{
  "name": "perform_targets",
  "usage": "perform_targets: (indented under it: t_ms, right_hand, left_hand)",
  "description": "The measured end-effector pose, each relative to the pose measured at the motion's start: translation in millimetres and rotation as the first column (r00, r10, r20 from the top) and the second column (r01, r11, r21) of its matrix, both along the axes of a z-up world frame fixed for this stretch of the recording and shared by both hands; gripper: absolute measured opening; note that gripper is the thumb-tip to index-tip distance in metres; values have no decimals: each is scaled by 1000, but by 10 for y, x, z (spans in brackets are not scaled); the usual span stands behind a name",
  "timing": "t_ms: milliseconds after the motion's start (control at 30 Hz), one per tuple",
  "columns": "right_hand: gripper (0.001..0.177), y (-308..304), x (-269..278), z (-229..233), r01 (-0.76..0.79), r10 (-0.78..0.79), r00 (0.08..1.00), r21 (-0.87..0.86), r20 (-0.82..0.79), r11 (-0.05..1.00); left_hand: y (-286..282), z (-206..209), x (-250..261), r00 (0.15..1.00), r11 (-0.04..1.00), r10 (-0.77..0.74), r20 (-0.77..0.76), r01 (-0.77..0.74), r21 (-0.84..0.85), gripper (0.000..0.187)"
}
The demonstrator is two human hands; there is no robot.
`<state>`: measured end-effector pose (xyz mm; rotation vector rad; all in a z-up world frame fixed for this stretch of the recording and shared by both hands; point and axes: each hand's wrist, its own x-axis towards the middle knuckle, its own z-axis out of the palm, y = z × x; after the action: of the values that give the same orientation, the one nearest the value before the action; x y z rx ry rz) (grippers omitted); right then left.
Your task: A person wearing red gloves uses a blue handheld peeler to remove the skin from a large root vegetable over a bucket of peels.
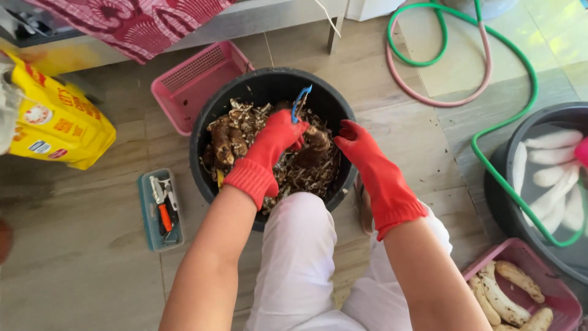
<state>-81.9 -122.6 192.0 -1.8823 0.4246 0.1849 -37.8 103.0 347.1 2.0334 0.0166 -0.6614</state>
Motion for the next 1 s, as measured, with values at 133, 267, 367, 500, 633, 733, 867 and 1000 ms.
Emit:
perform_targets:
  t_ms: [133, 267, 367, 500, 633, 733, 867, 1000]
  right_hand:
    - [86, 414, -193, 616, -118, 113, 988, 44, 104, 992]
    - [63, 769, -304, 1050, -89, 38, 968, 197, 249, 976]
    - [59, 844, -271, 1260, -84, 39, 969, 176, 245, 981]
    - [61, 817, -161, 1183, -40, -5, 974, 194, 227, 980]
    - [56, 911, -121, 1135, -63, 24, 979, 191, 202, 980]
    - [53, 916, -114, 1220, -64, -12, 963, 274, 268, 960]
    - [39, 800, 64, 1388, -133, -30, 927, 404, 373, 905]
    - [32, 818, 129, 1686, -186, -70, 922, 594, 381, 782]
  left_hand:
    - [27, 668, -120, 997, 997, -67, 27, 68, -22, 25]
    - [38, 1263, -338, 983, 992, -121, 139, 125, -24, 25]
    - [70, 1357, -332, 985, 990, -95, 143, 108, -90, 29]
    - [220, 1681, -508, 983, 989, 6, 185, 21, -144, 50]
    - [483, 1266, -520, 967, 970, 233, 102, -223, -96, 66]
    - [745, 738, -526, 949, 949, 315, 14, -314, -34, 78]
    - [1088, 388, -679, 922, 927, 367, -120, -352, 131, 56]
    - [1448, -448, -495, 944, 928, 317, -88, -290, 233, 57]
